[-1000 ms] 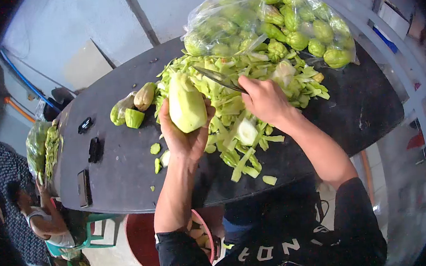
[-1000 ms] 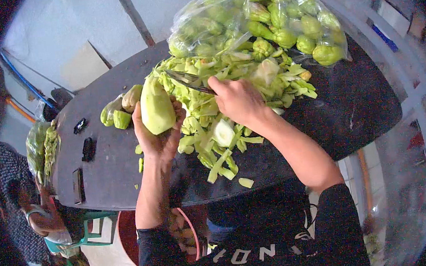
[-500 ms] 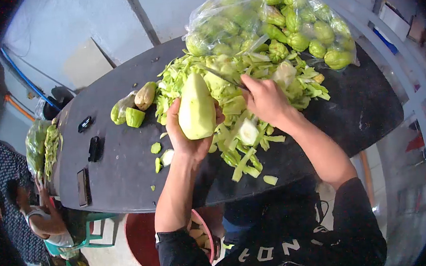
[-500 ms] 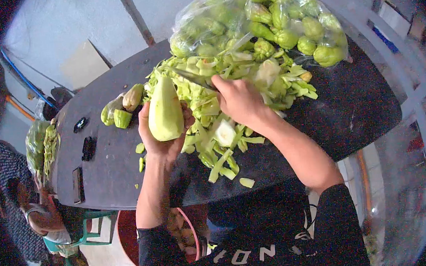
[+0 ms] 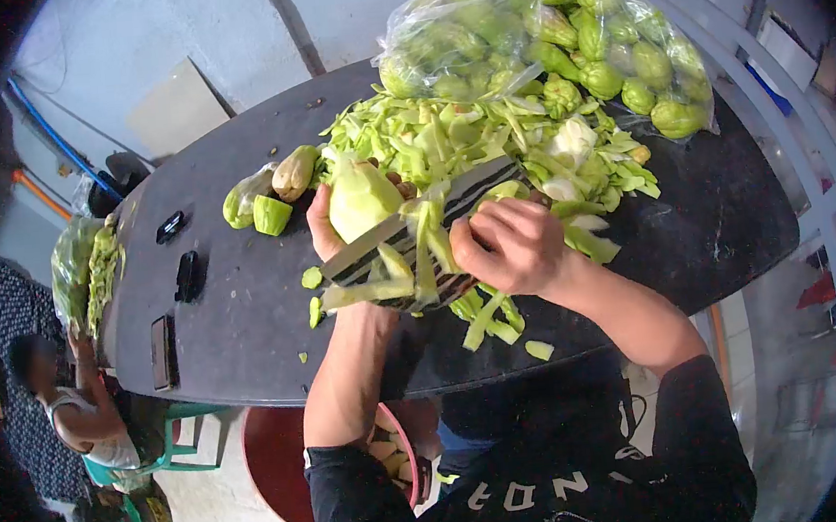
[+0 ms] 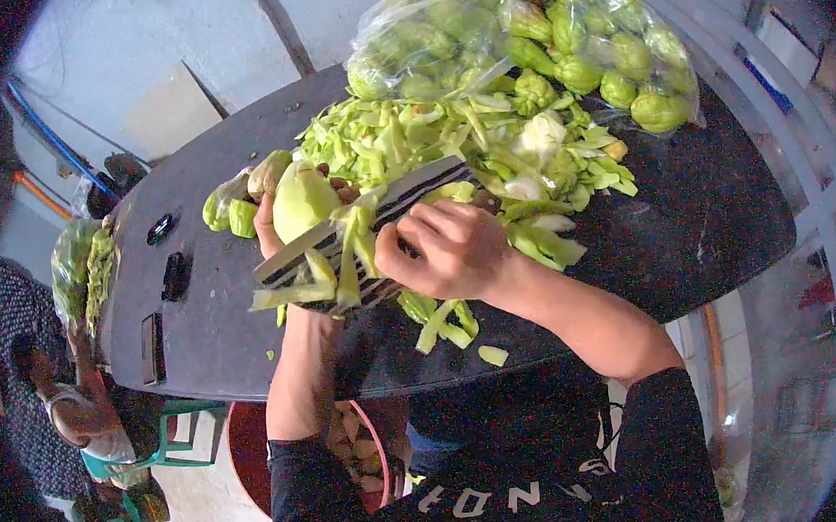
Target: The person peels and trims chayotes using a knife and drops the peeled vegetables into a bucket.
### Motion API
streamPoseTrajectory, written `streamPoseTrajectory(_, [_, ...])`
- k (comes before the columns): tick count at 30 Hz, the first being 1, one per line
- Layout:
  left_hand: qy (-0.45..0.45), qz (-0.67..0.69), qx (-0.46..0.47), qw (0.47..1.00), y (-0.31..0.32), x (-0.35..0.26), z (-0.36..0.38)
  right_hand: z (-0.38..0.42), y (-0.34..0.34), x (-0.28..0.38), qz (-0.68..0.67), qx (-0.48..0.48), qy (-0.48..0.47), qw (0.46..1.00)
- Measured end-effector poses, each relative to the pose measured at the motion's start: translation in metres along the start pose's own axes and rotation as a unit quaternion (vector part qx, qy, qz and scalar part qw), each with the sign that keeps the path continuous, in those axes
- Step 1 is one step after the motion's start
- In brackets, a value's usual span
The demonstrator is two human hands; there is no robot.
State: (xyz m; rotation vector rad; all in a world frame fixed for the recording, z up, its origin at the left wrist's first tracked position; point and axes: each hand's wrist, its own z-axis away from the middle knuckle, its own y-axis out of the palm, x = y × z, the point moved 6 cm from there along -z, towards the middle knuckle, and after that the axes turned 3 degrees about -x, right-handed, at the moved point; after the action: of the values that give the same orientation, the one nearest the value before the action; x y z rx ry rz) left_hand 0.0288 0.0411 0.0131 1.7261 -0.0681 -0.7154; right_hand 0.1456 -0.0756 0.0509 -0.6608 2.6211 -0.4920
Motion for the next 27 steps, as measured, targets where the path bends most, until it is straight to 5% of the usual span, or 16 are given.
streamPoseTrajectory(27, [0.002,0.018,-0.04,0.999,0.005,0.005,0.006,-0.001,0.005,0.008,0.056,-0.018,-0.044,0.997])
